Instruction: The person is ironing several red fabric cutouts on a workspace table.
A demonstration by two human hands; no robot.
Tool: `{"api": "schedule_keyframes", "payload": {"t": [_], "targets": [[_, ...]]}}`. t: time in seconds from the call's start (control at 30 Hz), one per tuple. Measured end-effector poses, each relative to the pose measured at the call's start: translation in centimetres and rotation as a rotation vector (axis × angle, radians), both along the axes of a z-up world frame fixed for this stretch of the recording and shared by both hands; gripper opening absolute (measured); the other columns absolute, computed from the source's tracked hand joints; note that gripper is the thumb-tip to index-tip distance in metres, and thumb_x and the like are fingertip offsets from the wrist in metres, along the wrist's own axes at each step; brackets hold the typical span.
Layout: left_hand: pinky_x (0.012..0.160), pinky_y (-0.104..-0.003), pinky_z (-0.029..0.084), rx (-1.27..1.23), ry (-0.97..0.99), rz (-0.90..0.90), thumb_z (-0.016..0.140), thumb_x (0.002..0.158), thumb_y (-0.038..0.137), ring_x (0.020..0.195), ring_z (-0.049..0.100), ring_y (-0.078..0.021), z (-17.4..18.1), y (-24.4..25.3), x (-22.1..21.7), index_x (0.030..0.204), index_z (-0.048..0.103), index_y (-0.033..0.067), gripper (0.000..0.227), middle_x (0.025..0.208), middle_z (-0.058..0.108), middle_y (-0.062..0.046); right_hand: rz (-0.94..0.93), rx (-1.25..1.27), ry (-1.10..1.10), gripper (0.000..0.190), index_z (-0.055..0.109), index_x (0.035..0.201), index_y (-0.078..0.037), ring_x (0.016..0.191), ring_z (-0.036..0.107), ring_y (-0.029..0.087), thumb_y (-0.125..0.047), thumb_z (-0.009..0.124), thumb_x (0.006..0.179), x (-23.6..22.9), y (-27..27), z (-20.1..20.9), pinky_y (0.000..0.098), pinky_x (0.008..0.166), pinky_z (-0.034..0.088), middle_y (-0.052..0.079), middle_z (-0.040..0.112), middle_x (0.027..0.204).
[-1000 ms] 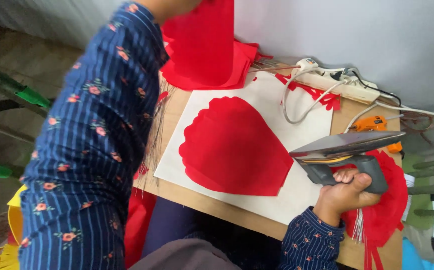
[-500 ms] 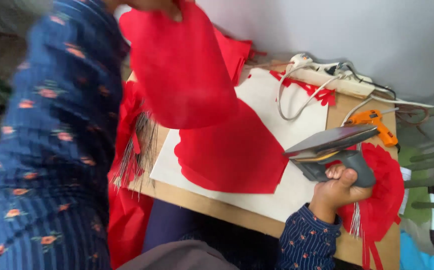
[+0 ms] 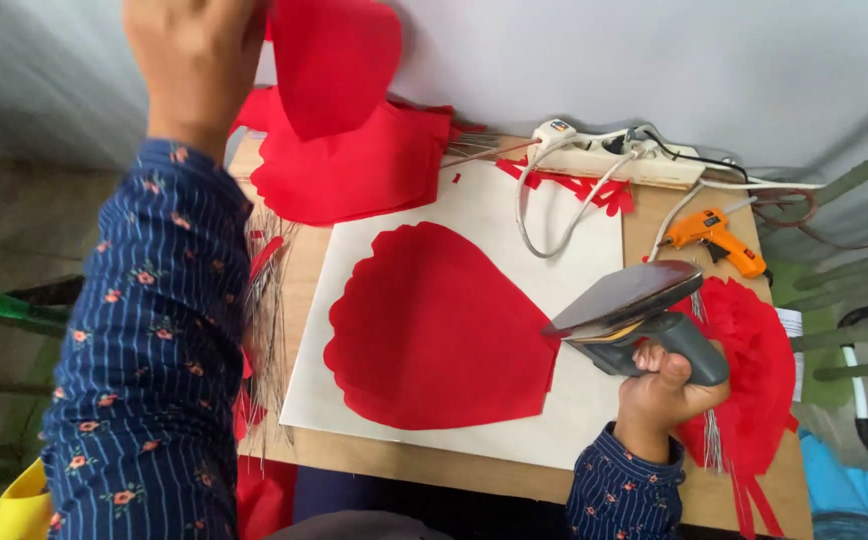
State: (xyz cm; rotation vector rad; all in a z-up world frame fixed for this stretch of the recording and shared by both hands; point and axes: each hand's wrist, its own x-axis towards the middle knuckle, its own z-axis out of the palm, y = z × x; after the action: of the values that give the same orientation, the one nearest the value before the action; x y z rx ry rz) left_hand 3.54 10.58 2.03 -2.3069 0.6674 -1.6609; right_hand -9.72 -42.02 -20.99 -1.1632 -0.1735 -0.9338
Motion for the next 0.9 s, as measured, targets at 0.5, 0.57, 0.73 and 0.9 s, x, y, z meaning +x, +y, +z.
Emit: {"api": "schedule_keyframes", "payload": {"t": [0.5, 0.57, 0.73, 0.9], "targets": [[0.091, -0.038, 0.043, 0.112, 0.342, 0.499, 0.065, 0.087, 0.007, 0.092, 0.061, -0.0224, -17.3, 6.1, 0.5, 0.092, 0.069, 0.0149, 0.01, 0.109, 0.064, -0.003, -0.036, -0.103, 0.149, 0.056, 0.05, 0.076, -0.012, 0.054, 0.051, 0.013, -0.059, 0.077, 0.091, -1.7, 2.4, 3.7, 0.03, 0.049, 0.044, 0.003, 0.05, 0.063], [0.095, -0.043, 0.046, 0.209, 0.321, 0.359, 0.064, 0.092, 0.016, 0.095, 0.063, -0.0243, -16.4, 5.1, 0.3, 0.093, 0.071, 0.0181, 0.008, 0.114, 0.068, -0.005, -0.063, -0.141, 0.141, 0.057, 0.048, 0.077, -0.011, 0.054, 0.05, 0.015, -0.059, 0.074, 0.094, -1.8, 2.4, 3.9, 0.0317, 0.049, 0.044, 0.004, 0.048, 0.062], [0.089, -0.042, 0.05, 0.092, 0.443, 0.115, 0.063, 0.099, 0.016, 0.094, 0.067, -0.0253, -14.7, 1.9, 0.1, 0.098, 0.067, 0.012, 0.006, 0.117, 0.072, -0.007, -0.023, -0.117, 0.122, 0.05, 0.052, 0.081, -0.012, 0.056, 0.052, 0.014, -0.054, 0.076, 0.094, -1.6, 2.0, 3.4, 0.0303, 0.051, 0.046, 0.003, 0.051, 0.065], [0.073, -0.047, 0.051, -0.544, 0.56, -0.139, 0.061, 0.105, -0.004, 0.086, 0.067, -0.0363, -8.7, -0.4, -1.2, 0.112, 0.057, 0.0034, 0.011, 0.107, 0.072, -0.014, -0.011, -0.048, 0.122, 0.053, 0.049, 0.078, -0.013, 0.054, 0.05, 0.014, -0.053, 0.08, 0.091, -1.4, 1.7, 2.7, 0.031, 0.049, 0.043, 0.003, 0.048, 0.062]]}}
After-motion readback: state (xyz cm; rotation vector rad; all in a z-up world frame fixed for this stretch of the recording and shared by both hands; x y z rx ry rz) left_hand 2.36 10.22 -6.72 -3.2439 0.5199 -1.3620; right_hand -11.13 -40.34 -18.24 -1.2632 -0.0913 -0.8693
